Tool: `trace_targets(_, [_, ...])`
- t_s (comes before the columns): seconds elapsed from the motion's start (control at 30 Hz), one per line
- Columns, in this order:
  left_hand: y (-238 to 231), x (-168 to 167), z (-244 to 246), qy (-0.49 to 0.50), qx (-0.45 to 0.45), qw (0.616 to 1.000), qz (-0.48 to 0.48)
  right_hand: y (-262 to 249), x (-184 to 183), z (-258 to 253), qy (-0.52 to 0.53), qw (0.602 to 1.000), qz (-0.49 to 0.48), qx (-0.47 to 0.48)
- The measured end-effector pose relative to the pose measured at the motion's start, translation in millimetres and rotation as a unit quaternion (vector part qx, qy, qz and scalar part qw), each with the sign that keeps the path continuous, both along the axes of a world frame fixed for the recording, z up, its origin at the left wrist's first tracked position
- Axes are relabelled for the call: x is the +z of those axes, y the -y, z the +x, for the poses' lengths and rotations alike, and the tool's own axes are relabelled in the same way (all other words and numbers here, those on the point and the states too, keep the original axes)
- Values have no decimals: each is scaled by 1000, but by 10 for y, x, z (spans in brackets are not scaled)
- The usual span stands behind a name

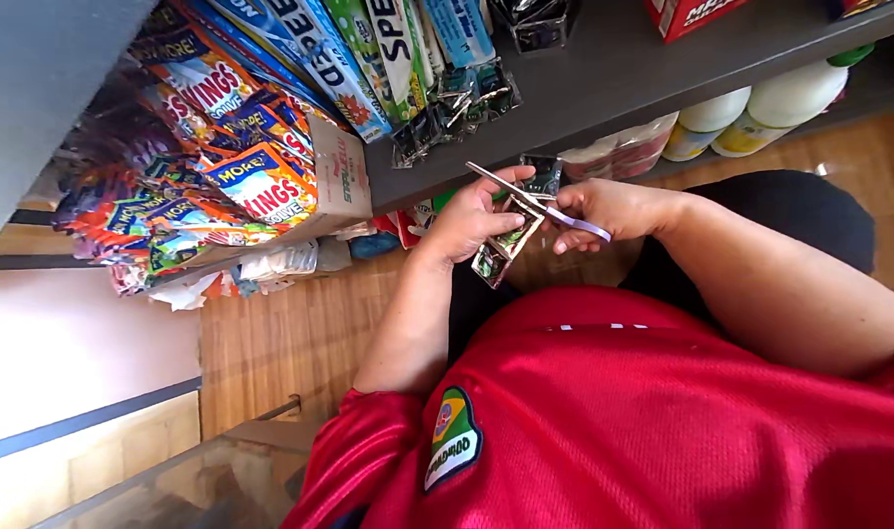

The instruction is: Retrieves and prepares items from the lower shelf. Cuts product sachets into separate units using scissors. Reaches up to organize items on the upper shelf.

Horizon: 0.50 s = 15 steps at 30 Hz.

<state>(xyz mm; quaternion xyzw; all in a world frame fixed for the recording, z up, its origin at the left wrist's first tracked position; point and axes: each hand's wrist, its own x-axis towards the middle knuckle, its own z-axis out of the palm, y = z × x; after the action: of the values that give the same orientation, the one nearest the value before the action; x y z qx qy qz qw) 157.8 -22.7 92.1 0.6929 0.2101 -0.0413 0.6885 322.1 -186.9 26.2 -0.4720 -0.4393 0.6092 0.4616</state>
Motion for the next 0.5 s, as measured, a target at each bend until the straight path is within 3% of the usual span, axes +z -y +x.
trace_targets(0.27, [-668,218,360,-22,159,957,243,-70,-122,36,4,985,33,-167])
trace_targets(0.4, [-1048,245,571,-49,148,945,288,-94,-153,42,11,984,29,-178])
trace_targets(0.5, [-1133,216,596,-54,188,935,297,-97,-134,41,22,984,18,-178])
